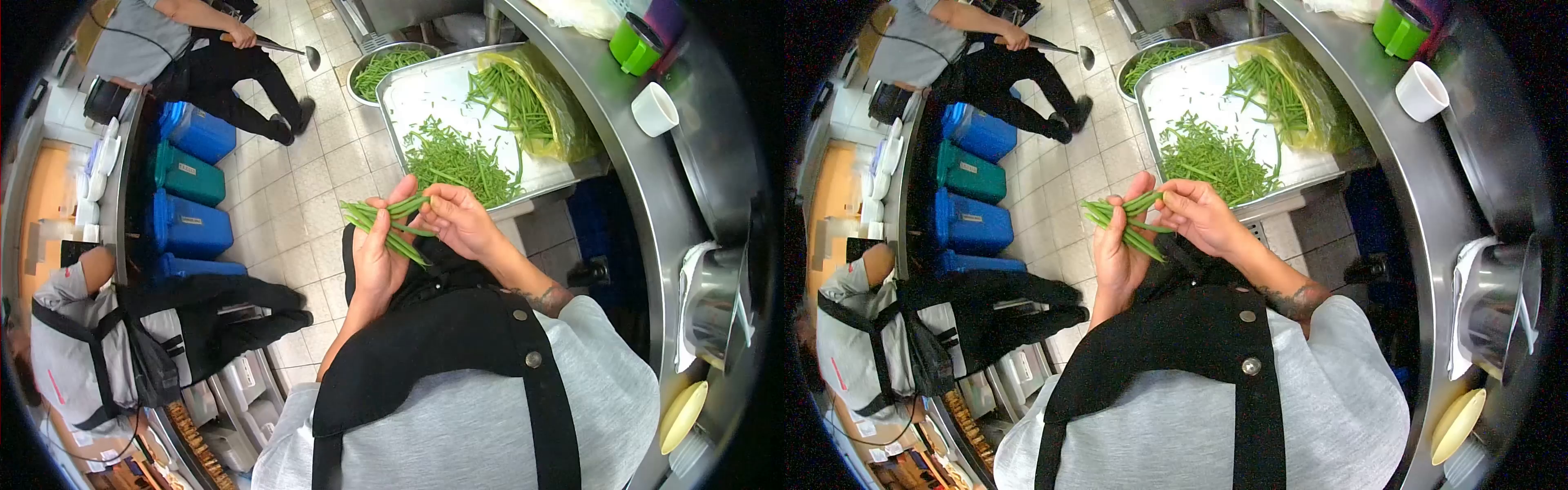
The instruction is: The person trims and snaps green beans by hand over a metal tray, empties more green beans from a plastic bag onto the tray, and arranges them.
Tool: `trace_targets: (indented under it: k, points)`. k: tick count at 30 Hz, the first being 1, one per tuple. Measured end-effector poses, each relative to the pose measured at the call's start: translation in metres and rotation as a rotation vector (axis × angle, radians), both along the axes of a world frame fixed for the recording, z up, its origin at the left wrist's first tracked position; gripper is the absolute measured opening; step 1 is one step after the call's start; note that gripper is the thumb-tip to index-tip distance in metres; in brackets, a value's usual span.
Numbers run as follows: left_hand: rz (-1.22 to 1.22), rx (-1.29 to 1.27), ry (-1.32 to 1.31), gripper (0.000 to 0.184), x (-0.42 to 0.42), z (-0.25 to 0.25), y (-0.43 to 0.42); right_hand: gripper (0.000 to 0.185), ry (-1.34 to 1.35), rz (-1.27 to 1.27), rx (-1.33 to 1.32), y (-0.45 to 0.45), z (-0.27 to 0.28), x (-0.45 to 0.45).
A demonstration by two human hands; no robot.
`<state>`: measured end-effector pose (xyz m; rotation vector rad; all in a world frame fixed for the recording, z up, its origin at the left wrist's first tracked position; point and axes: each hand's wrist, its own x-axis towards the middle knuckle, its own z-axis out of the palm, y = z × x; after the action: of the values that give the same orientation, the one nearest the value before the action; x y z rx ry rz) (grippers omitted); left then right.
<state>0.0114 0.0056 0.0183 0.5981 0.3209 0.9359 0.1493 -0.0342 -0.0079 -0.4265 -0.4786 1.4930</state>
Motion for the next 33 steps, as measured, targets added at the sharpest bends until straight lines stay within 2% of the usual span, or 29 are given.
trace_targets:
  k: [2,5,9,11,13,15,18,19,21,23,25,26,30,33]
  points:
    - [0.022,0.068,0.0,0.011,-0.001,-0.001,-0.001,0.014,0.099,0.056,0.036,0.001,-0.006,0.0]
    - [0.106,0.341,0.13,0.012,0.001,-0.011,0.001,0.013,0.149,0.034,-0.081,0.005,-0.003,0.0]
    - [0.047,0.094,0.061,0.012,0.001,0.0,0.0,0.007,0.446,0.113,-0.025,0.006,-0.006,-0.003]
    - [0.073,-0.005,0.037,0.013,-0.003,-0.008,0.003,0.006,0.635,-0.017,-0.011,0.01,0.001,0.016]
    - [0.145,0.136,0.155,0.013,-0.015,-0.012,0.011,0.009,0.742,-0.17,-0.005,0.017,0.009,0.049]
    - [0.135,0.09,0.124,0.013,-0.024,-0.012,0.017,0.013,0.566,-0.217,-0.022,0.02,-0.003,0.078]
    - [0.164,-0.027,0.077,0.008,-0.022,-0.005,0.019,0.016,0.237,-0.055,-0.155,0.013,-0.018,0.08]
    - [0.155,-0.047,0.084,0.008,-0.021,-0.005,0.02,0.02,0.03,-0.045,-0.27,0.009,-0.018,0.072]
    - [0.139,-0.093,0.094,0.009,-0.02,-0.006,0.021,0.019,-0.239,0.054,-0.273,0.0,-0.022,0.055]
    - [0.13,-0.106,0.117,0.009,-0.016,-0.008,0.019,0.021,-0.34,0.138,-0.259,-0.004,-0.008,0.032]
    - [0.117,-0.112,0.146,0.009,-0.015,-0.01,0.016,0.026,-0.261,0.217,-0.13,-0.005,-0.01,0.017]
    - [0.109,-0.11,0.161,0.009,-0.015,-0.01,0.015,0.023,-0.284,0.247,-0.151,-0.004,-0.008,0.011]
    - [0.139,-0.009,0.221,0.012,-0.019,-0.018,0.017,0.018,-0.556,0.342,-0.134,0.003,-0.008,0.012]
    - [0.178,0.02,0.233,0.014,-0.021,-0.018,0.017,0.013,-0.835,0.199,-0.03,0.006,-0.008,0.006]
